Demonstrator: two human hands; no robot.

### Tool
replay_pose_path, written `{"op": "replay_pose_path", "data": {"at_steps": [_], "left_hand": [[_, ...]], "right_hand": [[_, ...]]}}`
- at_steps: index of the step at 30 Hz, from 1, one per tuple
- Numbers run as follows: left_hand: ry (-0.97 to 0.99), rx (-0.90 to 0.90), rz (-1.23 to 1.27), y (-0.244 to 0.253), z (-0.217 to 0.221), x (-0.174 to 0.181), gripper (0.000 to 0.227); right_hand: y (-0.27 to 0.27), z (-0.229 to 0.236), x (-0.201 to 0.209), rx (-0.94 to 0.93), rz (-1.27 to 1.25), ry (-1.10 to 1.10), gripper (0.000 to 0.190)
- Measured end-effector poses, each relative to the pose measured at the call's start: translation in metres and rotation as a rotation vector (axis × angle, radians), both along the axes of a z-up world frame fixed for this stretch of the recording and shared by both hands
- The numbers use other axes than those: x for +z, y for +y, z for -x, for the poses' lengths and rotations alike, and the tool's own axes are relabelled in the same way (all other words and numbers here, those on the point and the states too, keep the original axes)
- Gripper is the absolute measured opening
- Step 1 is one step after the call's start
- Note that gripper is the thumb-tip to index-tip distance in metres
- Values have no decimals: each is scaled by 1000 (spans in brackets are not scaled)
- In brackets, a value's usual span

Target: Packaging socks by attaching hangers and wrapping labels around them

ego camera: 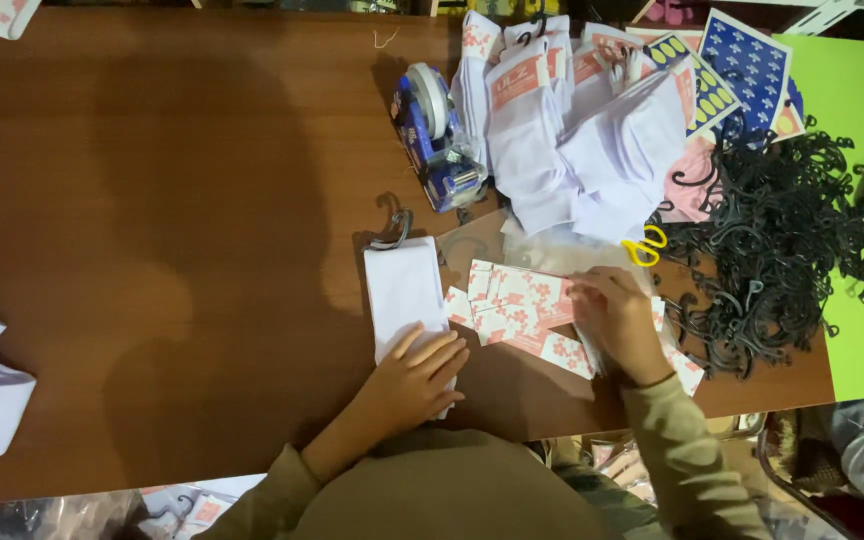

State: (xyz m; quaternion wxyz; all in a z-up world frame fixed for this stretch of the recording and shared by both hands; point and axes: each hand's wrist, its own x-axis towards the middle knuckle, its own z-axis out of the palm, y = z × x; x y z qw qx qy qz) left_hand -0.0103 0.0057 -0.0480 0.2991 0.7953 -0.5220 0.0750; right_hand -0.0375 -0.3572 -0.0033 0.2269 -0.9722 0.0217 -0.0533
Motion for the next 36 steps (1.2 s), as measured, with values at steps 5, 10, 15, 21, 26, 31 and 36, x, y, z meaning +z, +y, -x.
{"op": "replay_pose_path", "data": {"at_steps": [5, 10, 15, 21, 26, 31, 36], "left_hand": [[-33, 13, 29, 0, -2, 9, 60], [497, -65, 220, 7, -13, 70, 59], [1342, -19, 600, 11, -18, 62, 95], [1364, 383, 979, 67, -63, 23, 30], [1122, 603, 570, 80, -92, 37, 21], [772, 584, 108, 64, -87, 31, 13], [206, 632, 12, 48, -86, 10, 15]], "right_hand": [[28, 8, 5, -68, 88, -321, 14], [41, 10, 26, 0, -166, -227, 12], [132, -18, 97, 256, -645, 100, 30], [134, -81, 113, 333, -642, 289, 31], [157, -99, 69, 177, -589, 41, 25], [151, -78, 4, 284, -191, -82, 22], [168, -78, 1, 266, 25, -215, 19]]}}
